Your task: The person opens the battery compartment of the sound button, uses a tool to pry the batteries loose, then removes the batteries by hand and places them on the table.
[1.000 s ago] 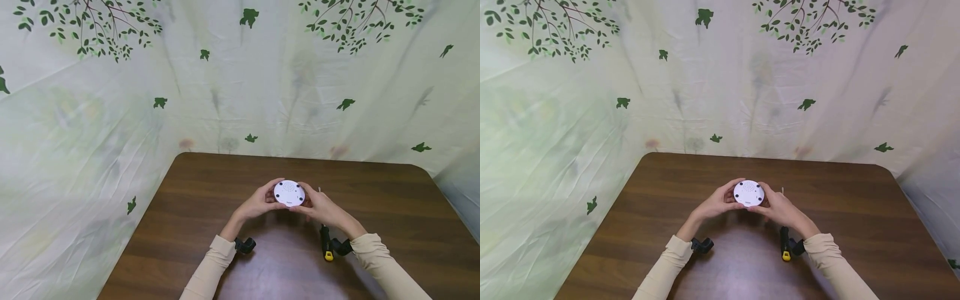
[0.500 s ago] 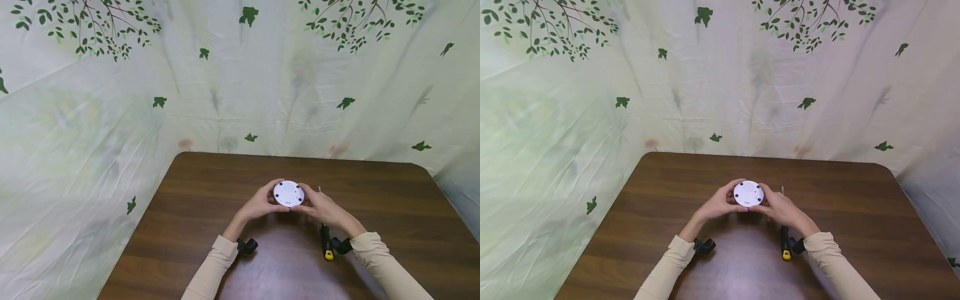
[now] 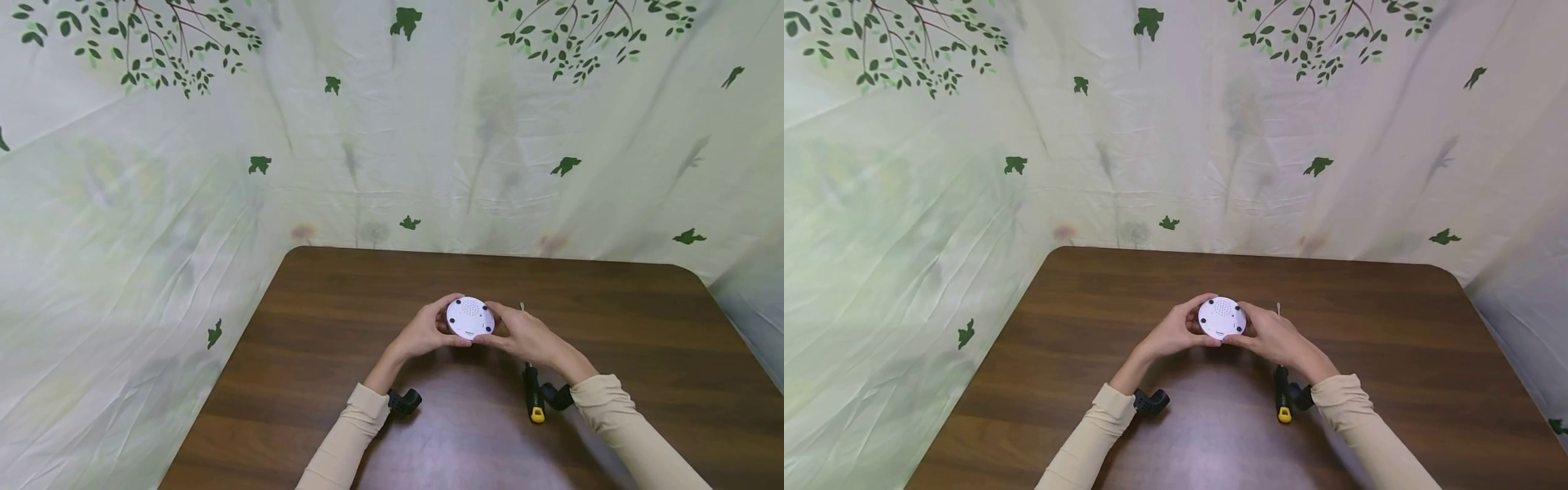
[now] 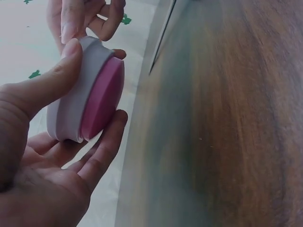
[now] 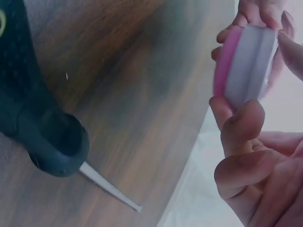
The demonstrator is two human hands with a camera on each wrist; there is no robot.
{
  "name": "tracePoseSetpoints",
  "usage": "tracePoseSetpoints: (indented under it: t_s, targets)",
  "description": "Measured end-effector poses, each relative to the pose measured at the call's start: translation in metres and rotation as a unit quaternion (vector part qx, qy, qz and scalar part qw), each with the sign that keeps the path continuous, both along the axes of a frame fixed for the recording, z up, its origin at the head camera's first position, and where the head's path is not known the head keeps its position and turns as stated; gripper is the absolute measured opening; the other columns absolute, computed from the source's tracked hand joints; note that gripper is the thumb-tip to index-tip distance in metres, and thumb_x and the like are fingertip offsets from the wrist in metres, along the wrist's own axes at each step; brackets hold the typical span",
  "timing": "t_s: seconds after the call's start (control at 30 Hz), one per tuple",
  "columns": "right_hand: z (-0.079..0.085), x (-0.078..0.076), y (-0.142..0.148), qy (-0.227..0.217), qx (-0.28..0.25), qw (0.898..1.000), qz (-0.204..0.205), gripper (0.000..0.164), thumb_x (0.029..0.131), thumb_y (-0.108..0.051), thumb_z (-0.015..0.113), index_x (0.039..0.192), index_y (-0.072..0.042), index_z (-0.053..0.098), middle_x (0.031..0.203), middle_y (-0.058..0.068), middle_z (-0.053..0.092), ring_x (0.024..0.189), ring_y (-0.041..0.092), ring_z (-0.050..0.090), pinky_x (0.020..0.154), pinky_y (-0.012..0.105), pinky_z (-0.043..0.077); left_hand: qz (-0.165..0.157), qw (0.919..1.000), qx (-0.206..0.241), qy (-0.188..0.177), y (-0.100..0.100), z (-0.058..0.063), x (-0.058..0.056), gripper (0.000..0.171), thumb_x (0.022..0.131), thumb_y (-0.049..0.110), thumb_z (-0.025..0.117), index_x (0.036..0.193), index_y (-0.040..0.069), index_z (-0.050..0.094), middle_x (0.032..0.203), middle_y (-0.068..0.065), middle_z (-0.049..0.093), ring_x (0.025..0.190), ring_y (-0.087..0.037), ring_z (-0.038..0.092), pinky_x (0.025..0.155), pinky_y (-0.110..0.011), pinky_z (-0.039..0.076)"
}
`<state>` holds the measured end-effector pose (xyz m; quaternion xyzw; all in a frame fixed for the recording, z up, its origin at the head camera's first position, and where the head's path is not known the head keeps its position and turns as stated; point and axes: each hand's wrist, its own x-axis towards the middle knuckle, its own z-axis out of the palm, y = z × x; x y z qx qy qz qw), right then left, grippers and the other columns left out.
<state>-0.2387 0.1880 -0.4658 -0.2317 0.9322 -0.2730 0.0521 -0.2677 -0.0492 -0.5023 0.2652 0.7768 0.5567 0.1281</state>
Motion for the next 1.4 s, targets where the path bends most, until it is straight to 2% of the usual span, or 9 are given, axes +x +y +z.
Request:
tracePoseSetpoints:
  t_s: [0.2, 0.37, 0.53, 0.7, 0.8, 0.9, 1.1, 1.3, 1.4]
  targets:
    - [-0.003, -0.003, -0.001, 0.011, 0.024, 1.0, 0.015, 0.065, 0.091, -0.04, 0.079, 0.135, 0.003, 0.059, 0.111, 0.008, 0.072, 0.096, 0.018, 0.067, 0.081, 0.04, 0.054, -0.001, 0.9999, -0.012, 0.008, 0.001, -0.008, -0.002, 0.079, 0.081, 0.004, 0.088, 0.149, 0.003, 0.048, 0.124, -0.023, 0.068, 0.092, -0.007, 0.065, 0.077, -0.017, 0.056]
    - [-0.006, -0.005, -0.002, 0.004, 0.038, 0.999, 0.009, 0.07, 0.089, -0.037, 0.082, 0.136, 0.008, 0.056, 0.118, 0.017, 0.072, 0.099, 0.023, 0.068, 0.085, 0.046, 0.056, -0.002, 0.9995, -0.03, 0.011, 0.004, -0.012, -0.002, 0.078, 0.08, 0.006, 0.089, 0.147, 0.006, 0.051, 0.127, -0.018, 0.067, 0.101, -0.01, 0.063, 0.08, -0.02, 0.057]
    - [-0.007, -0.008, -0.002, -0.011, 0.05, 0.999, 0.002, 0.073, 0.088, -0.039, 0.083, 0.136, 0.008, 0.055, 0.117, 0.017, 0.071, 0.097, 0.024, 0.068, 0.083, 0.046, 0.056, -0.003, 0.9985, -0.049, 0.024, 0.006, -0.01, -0.003, 0.079, 0.079, 0.009, 0.09, 0.147, 0.007, 0.051, 0.129, -0.016, 0.068, 0.106, -0.012, 0.061, 0.081, -0.019, 0.055]
    - [-0.007, -0.01, -0.004, -0.007, 0.067, 0.998, 0.005, 0.063, 0.089, -0.04, 0.081, 0.128, 0.004, 0.06, 0.102, 0.01, 0.071, 0.085, 0.018, 0.063, 0.073, 0.04, 0.053, -0.005, 0.9951, -0.085, 0.052, 0.005, -0.01, -0.006, 0.081, 0.08, 0.016, 0.091, 0.149, 0.009, 0.05, 0.131, -0.014, 0.067, 0.11, -0.015, 0.061, 0.088, -0.023, 0.053]
    - [-0.008, -0.009, -0.006, 0.038, 0.092, 0.995, 0.011, 0.053, 0.09, -0.041, 0.08, 0.12, 0.001, 0.065, 0.095, 0.007, 0.069, 0.078, 0.016, 0.059, 0.064, 0.035, 0.049, 0.002, 0.9918, -0.11, 0.065, 0.004, -0.01, -0.008, 0.082, 0.08, 0.02, 0.091, 0.15, 0.011, 0.05, 0.132, -0.011, 0.067, 0.113, -0.017, 0.061, 0.094, -0.026, 0.05]
    - [-0.008, -0.007, -0.01, 0.119, 0.123, 0.985, 0.021, 0.046, 0.09, -0.039, 0.08, 0.115, -0.002, 0.069, 0.096, 0.008, 0.068, 0.073, 0.016, 0.059, 0.059, 0.035, 0.049, 0.007, 0.99, -0.124, 0.066, 0.002, -0.01, -0.008, 0.083, 0.08, 0.022, 0.091, 0.151, 0.012, 0.05, 0.133, -0.01, 0.067, 0.114, -0.018, 0.062, 0.097, -0.027, 0.049]
    - [-0.013, -0.003, -0.019, 0.269, 0.148, 0.951, 0.047, 0.036, 0.084, -0.033, 0.086, 0.099, -0.004, 0.072, 0.095, 0.011, 0.067, 0.074, 0.024, 0.064, 0.057, 0.042, 0.055, 0.003, 0.9889, -0.132, 0.067, 0.002, -0.01, -0.01, 0.091, 0.079, 0.023, 0.092, 0.154, 0.006, 0.045, 0.139, -0.012, 0.064, 0.117, -0.022, 0.061, 0.1, -0.031, 0.049]
    - [-0.014, -0.003, -0.029, 0.341, 0.158, 0.923, 0.082, 0.029, 0.082, -0.025, 0.088, 0.089, -0.005, 0.068, 0.083, 0.009, 0.063, 0.07, 0.023, 0.063, 0.052, 0.037, 0.053, 0.009, 0.985, -0.152, 0.081, 0.002, -0.011, -0.01, 0.093, 0.078, 0.026, 0.092, 0.155, 0.006, 0.045, 0.138, -0.013, 0.065, 0.117, -0.024, 0.062, 0.099, -0.031, 0.05]
    - [-0.013, -0.003, -0.032, 0.353, 0.167, 0.916, 0.093, 0.027, 0.082, -0.022, 0.087, 0.088, -0.005, 0.067, 0.078, 0.008, 0.062, 0.063, 0.022, 0.061, 0.049, 0.037, 0.05, 0.01, 0.9838, -0.159, 0.082, 0.003, -0.011, -0.01, 0.092, 0.079, 0.025, 0.092, 0.156, 0.005, 0.044, 0.137, -0.012, 0.066, 0.114, -0.021, 0.063, 0.097, -0.029, 0.05]
